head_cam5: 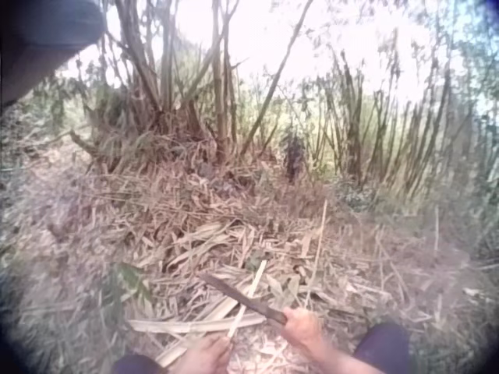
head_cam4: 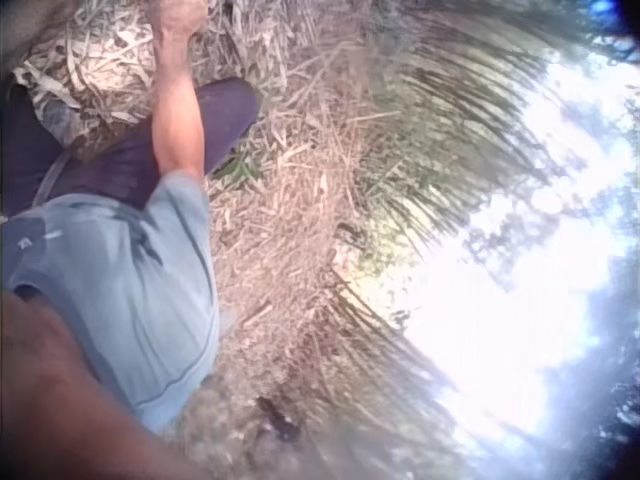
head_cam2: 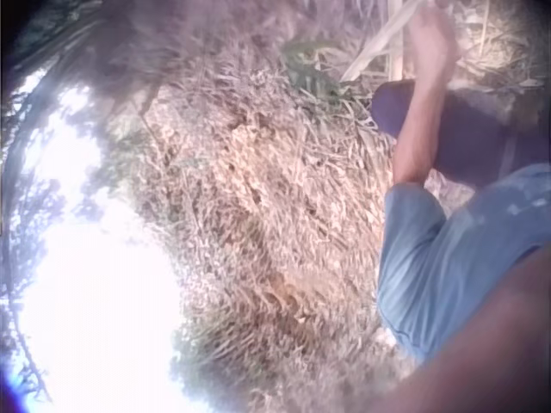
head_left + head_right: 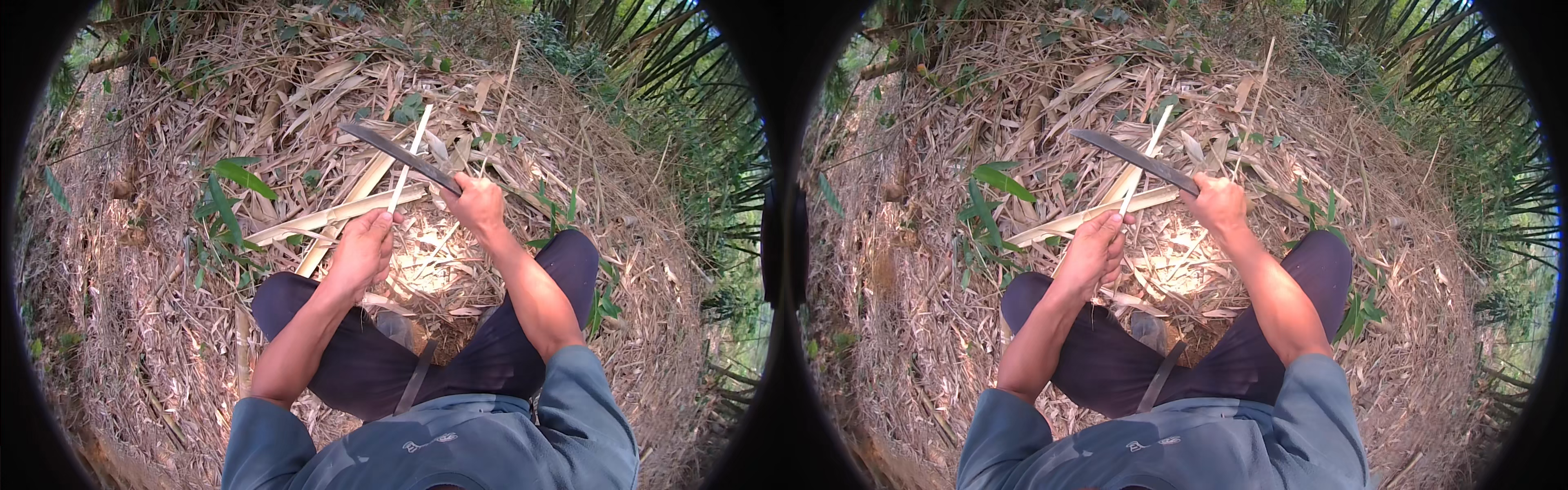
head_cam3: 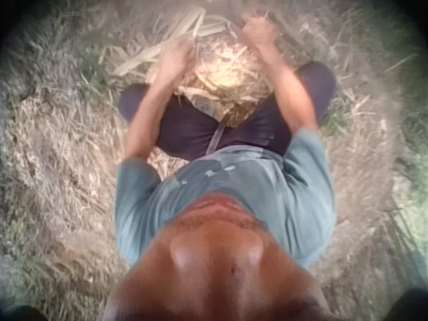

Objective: The person sits on the ground in a bamboo grove and uses a machete to split a bamboo stalk into thin strips. They hold the stalk with one hand and use the machete to carefully shave and split the material into long, narrow pieces.

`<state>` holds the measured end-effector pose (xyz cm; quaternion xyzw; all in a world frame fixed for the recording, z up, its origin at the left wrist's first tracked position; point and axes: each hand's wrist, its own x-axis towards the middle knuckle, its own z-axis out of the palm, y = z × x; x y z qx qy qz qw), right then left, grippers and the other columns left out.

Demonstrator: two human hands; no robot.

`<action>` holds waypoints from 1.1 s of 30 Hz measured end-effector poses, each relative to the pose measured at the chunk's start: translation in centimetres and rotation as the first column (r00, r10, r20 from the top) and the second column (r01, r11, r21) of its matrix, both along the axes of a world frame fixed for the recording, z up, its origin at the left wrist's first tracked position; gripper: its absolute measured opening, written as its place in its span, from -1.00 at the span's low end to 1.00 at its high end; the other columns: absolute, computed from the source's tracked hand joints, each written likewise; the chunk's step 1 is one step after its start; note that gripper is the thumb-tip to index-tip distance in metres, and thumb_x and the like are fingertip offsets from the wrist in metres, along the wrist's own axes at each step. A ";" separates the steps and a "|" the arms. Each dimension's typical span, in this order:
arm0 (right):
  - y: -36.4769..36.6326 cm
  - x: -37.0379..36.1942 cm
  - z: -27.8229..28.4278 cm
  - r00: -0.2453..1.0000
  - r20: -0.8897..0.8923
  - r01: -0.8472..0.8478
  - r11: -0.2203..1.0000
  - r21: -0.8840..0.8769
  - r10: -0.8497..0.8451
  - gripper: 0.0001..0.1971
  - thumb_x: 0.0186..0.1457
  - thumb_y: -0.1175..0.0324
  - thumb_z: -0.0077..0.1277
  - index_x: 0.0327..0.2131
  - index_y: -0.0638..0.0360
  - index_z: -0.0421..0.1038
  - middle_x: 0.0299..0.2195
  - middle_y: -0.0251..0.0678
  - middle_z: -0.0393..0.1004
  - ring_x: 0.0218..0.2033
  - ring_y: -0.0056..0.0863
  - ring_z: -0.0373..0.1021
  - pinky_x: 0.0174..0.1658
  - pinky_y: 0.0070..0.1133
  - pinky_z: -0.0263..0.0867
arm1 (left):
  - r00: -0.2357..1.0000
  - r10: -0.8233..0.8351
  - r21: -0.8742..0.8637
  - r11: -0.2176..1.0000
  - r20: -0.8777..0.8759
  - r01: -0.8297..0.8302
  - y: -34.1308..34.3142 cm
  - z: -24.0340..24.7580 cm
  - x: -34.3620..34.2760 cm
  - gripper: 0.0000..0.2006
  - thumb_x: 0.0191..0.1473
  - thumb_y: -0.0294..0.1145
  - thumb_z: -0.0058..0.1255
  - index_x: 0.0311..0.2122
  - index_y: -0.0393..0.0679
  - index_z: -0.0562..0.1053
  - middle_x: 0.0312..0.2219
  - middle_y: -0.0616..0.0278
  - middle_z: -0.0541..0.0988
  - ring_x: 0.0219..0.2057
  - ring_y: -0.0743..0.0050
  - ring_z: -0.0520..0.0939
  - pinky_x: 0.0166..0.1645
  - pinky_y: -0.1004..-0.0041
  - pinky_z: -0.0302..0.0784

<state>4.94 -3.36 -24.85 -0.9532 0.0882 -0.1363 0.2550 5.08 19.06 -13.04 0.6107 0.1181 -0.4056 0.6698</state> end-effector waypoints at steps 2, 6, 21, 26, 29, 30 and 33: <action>1.4 -0.9 0.2 0.995 0.019 -0.096 0.995 0.036 0.095 -0.74 -0.03 0.11 0.26 -0.45 0.06 0.52 -0.62 -0.19 0.52 -0.57 -0.21 0.50 -0.45 -0.31 0.42 | 1.000 -0.008 -0.038 0.999 0.021 0.009 0.3 -0.5 -0.2 -0.74 0.42 -0.22 -0.26 -0.07 -0.14 0.42 -0.73 0.54 0.13 -0.81 0.78 0.03 -0.75 0.62 -0.02; -1.2 0.7 0.4 0.987 -0.093 0.139 0.988 0.068 -0.132 -0.73 -0.02 0.13 0.21 -0.51 0.12 0.49 -0.63 -0.14 0.51 -0.57 -0.12 0.50 -0.43 -0.29 0.41 | 1.000 -0.012 -0.019 1.000 0.016 0.012 -0.2 0.9 -0.6 -0.75 0.42 -0.22 -0.27 -0.09 -0.13 0.42 -0.73 0.56 0.11 -0.80 0.80 0.02 -0.75 0.62 -0.07; -4.8 2.3 -1.9 0.800 -0.126 0.563 0.662 0.494 -0.587 -0.68 -0.01 0.19 0.14 -0.59 0.30 0.49 -0.72 -0.27 0.45 -0.68 -0.40 0.37 -0.51 -0.39 0.26 | 0.997 -0.080 -0.068 0.994 0.018 0.081 0.7 0.1 -0.5 -0.74 0.41 -0.17 -0.25 -0.16 -0.14 0.39 -0.72 0.53 0.11 -0.81 0.77 0.04 -0.76 0.61 0.02; -0.9 -0.3 2.2 0.972 0.196 0.073 0.958 0.277 -0.131 -0.73 -0.05 0.25 0.18 -0.64 0.19 0.40 -0.76 -0.29 0.36 -0.73 -0.40 0.34 -0.59 -0.41 0.21 | 0.997 -0.065 -0.057 0.996 -0.032 0.063 -0.3 -0.1 0.1 -0.74 0.42 -0.18 -0.26 -0.19 -0.12 0.38 -0.72 0.53 0.10 -0.80 0.74 0.04 -0.76 0.60 0.02; 1.3 -1.1 1.8 0.925 0.352 -0.167 0.985 0.040 0.143 -0.75 -0.10 0.26 0.21 -0.63 0.15 0.38 -0.72 -0.22 0.41 -0.68 -0.24 0.41 -0.56 -0.33 0.30 | 0.996 -0.092 -0.039 0.995 -0.023 0.091 -0.2 -0.1 -0.5 -0.75 0.42 -0.17 -0.26 -0.19 -0.12 0.36 -0.72 0.54 0.10 -0.80 0.76 0.05 -0.75 0.60 -0.01; 1.2 -1.2 1.6 0.927 0.343 -0.178 0.983 0.051 0.151 -0.76 -0.11 0.26 0.21 -0.62 0.14 0.39 -0.70 -0.21 0.43 -0.66 -0.19 0.43 -0.54 -0.32 0.32 | 0.996 -0.090 -0.024 0.996 -0.028 0.089 -0.3 0.2 -0.6 -0.75 0.42 -0.16 -0.26 -0.18 -0.12 0.35 -0.72 0.54 0.10 -0.80 0.76 0.05 -0.75 0.60 -0.02; -0.1 -0.8 0.5 0.996 0.083 -0.037 0.997 0.073 0.031 -0.76 -0.08 0.20 0.22 -0.56 0.11 0.41 -0.65 -0.18 0.48 -0.58 -0.13 0.48 -0.48 -0.29 0.38 | 0.997 -0.035 -0.049 0.998 0.066 0.038 0.3 0.8 -0.6 -0.75 0.42 -0.18 -0.27 -0.18 -0.13 0.34 -0.72 0.55 0.11 -0.80 0.78 0.00 -0.75 0.59 -0.10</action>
